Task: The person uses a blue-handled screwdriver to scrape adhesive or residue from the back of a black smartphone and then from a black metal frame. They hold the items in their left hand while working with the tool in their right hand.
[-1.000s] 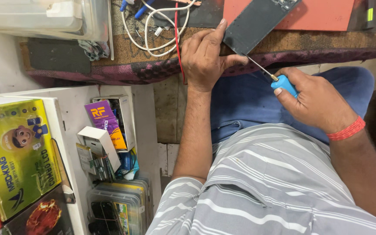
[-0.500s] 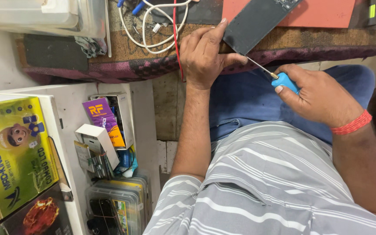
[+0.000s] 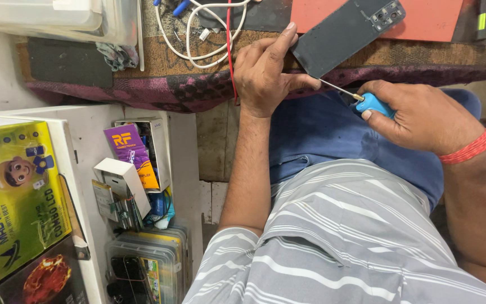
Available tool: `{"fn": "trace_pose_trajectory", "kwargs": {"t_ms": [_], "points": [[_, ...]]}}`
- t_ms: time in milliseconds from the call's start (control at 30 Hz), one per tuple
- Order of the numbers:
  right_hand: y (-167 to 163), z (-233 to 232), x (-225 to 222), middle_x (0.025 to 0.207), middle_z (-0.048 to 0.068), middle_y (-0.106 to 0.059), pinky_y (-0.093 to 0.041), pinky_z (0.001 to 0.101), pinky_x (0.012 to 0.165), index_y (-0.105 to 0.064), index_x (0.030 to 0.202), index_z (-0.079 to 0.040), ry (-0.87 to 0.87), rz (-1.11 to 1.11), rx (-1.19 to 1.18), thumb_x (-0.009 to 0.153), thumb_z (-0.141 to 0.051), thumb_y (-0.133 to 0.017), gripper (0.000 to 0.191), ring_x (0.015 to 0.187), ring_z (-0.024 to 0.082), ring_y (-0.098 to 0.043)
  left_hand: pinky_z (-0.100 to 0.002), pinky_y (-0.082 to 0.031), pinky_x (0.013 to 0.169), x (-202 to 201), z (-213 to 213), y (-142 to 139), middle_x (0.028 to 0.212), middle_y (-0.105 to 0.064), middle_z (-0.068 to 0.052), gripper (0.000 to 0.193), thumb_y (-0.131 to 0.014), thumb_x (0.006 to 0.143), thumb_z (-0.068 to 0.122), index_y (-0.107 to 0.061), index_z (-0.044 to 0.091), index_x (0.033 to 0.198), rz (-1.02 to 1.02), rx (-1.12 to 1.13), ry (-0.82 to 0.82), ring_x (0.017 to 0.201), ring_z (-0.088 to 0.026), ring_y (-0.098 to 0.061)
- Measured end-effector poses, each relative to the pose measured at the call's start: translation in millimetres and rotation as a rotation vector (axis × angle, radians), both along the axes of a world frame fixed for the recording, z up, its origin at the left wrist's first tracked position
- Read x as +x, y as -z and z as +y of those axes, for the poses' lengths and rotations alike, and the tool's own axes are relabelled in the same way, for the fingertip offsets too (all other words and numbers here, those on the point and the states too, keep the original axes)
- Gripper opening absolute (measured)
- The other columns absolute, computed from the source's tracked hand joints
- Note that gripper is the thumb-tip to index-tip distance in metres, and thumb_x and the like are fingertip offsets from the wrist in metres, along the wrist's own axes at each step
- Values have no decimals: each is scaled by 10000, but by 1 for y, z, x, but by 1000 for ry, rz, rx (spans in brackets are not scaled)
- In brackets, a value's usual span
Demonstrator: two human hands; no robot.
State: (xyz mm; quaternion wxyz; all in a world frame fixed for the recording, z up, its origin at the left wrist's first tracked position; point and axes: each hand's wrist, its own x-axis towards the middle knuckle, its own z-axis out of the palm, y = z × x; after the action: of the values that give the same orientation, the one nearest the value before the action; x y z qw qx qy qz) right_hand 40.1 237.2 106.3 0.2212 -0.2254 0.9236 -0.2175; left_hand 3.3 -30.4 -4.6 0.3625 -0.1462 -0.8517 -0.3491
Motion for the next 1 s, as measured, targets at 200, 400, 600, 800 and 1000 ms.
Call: {"fn": "trace_pose_trajectory", "kwargs": {"t_ms": [200, 400, 600, 800, 1000], "points": [[3, 2, 0, 957, 184, -725, -564, 445, 694, -641, 1255, -59, -21, 23, -14, 919, -321, -640, 426, 812, 380, -706, -320, -539, 843, 0, -1, -1, 1048, -757, 82, 860, -706, 750, 750, -605, 133, 1340, 9, -15, 10, 980, -115, -699], [2, 1, -2, 935, 180, -719, -554, 451, 679, -645, 1242, -60, 6, 29, -18, 920, -307, -637, 405, 799, 383, -698, -332, -535, 835, 0, -1, -3, 1044, -753, 74, 853, -702, 770, 748, -599, 133, 1352, 5, -32, 3, 965, -123, -695], [-3, -4, -3, 892, 162, -719, -552, 451, 658, -647, 1210, -72, 22, -24, 17, 921, -312, -628, 376, 747, 367, -697, -319, -542, 830, -2, 0, -1, 1034, -751, 82, 853, -671, 781, 761, -592, 136, 1356, 19, -48, -17, 959, -112, -696], [-6, -2, -3, 926, 173, -730, -567, 440, 673, -640, 1257, -61, 19, -8, -8, 913, -312, -630, 425, 774, 365, -711, -304, -541, 815, -3, 0, 3, 1056, -758, 85, 865, -672, 790, 769, -578, 126, 1361, 40, -42, -23, 965, -109, -704], [-5, -1, -4, 923, 180, -725, -561, 447, 681, -633, 1247, -49, -1, -18, -37, 921, -301, -627, 413, 788, 376, -704, -322, -543, 826, -2, 1, 3, 1061, -754, 78, 860, -695, 790, 745, -570, 117, 1363, 27, -36, -18, 965, -116, -702]]}}
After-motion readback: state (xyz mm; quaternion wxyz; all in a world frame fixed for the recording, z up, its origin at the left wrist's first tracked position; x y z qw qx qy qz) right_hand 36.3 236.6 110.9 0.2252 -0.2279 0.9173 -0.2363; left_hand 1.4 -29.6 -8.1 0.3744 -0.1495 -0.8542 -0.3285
